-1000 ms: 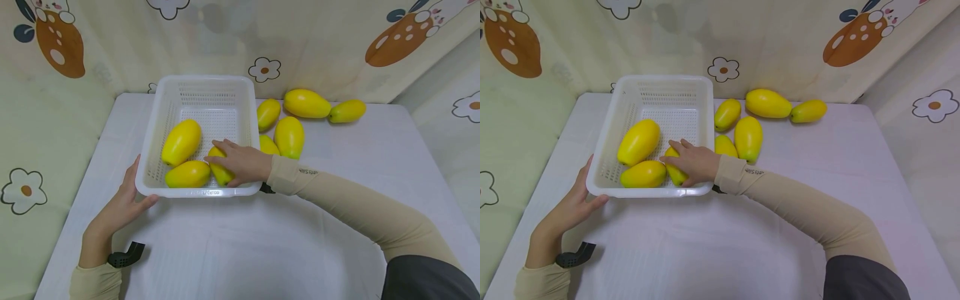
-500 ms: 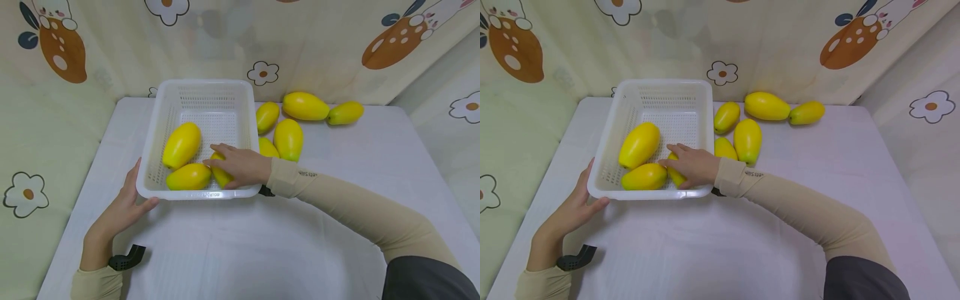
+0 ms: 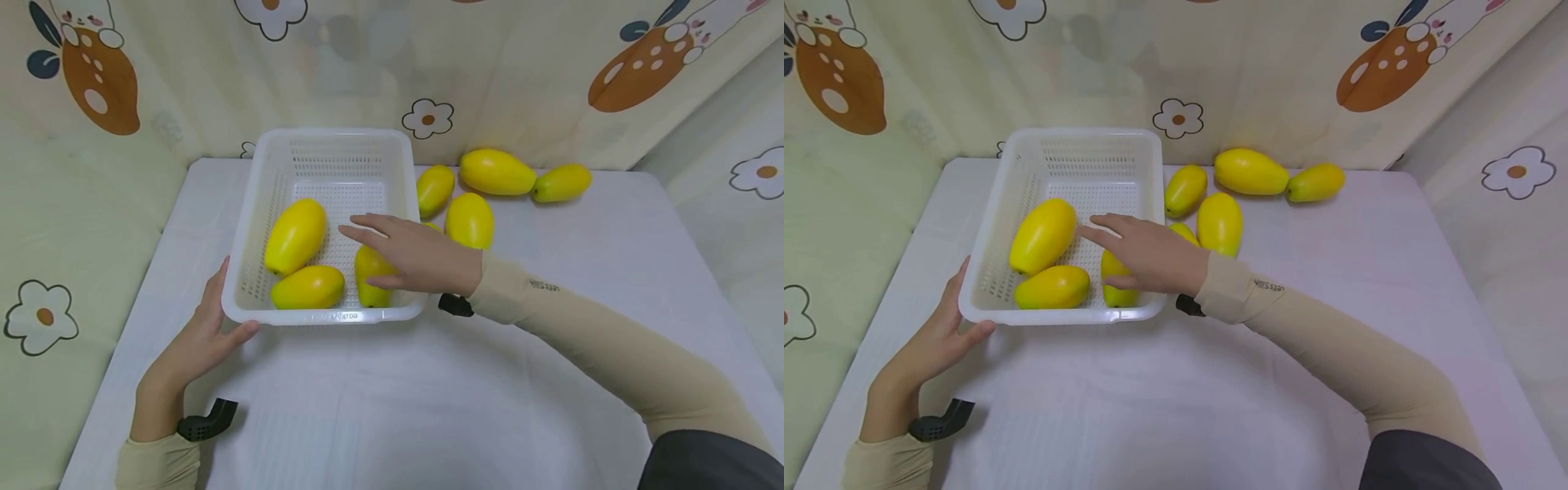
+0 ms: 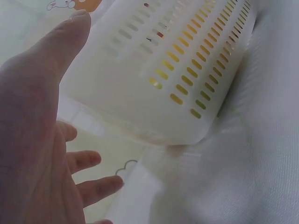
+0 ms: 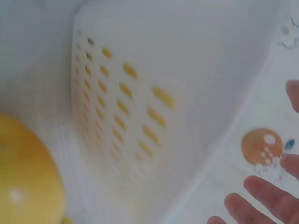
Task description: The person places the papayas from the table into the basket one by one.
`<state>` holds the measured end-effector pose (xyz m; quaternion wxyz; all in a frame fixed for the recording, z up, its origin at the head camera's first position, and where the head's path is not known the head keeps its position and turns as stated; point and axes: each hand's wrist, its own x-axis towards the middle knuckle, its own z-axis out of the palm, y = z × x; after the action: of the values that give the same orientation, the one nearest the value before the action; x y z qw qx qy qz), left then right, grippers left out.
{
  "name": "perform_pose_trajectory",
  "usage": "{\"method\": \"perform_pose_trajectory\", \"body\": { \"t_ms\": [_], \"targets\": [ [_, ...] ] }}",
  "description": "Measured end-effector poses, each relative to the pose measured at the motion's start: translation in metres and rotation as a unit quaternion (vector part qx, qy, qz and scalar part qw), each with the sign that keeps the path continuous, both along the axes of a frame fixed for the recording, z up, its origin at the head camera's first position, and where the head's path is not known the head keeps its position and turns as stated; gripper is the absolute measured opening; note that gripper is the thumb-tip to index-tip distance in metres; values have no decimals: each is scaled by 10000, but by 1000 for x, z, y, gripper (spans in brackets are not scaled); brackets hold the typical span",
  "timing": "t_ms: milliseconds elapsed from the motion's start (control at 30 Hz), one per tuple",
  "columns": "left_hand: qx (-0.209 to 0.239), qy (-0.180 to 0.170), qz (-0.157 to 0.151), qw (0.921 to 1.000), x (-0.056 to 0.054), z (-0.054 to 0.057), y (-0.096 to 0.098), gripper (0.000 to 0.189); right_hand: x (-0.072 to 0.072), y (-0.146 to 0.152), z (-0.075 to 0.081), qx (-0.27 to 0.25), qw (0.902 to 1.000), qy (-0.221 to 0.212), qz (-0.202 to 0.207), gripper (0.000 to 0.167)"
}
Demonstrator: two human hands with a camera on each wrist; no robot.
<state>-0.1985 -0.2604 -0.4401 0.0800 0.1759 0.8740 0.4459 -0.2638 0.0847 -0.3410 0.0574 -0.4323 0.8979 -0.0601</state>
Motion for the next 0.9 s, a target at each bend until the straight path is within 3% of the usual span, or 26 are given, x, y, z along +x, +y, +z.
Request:
{"method": "perform_pose_trajectory", "body": {
  "t_ms": [233,400,500,667,767,900],
  "targets": [
    [18,28,-9,10000,0,-1,0,110,3,25,20,-961,9940,206,-477,73],
    [40,60,-20,10000,0,-2,0,110,5,43,29,-2007,9738,575,-898,74],
    [61,78,-28,9999,0,-1,0,110,2,54,31,-2780,9511,958,-948,72],
    [116,3,-22,9999,1,1,0,109,-1,70,31,-4070,8941,1428,-1207,71],
    [122,-59,14,9999,1,1,1,109,-1,80,27,-4522,8609,1500,-1783,74],
    [103,-139,50,9998,1,0,1,108,-2,93,15,-4737,8273,1637,-2537,76]
  ]
}}
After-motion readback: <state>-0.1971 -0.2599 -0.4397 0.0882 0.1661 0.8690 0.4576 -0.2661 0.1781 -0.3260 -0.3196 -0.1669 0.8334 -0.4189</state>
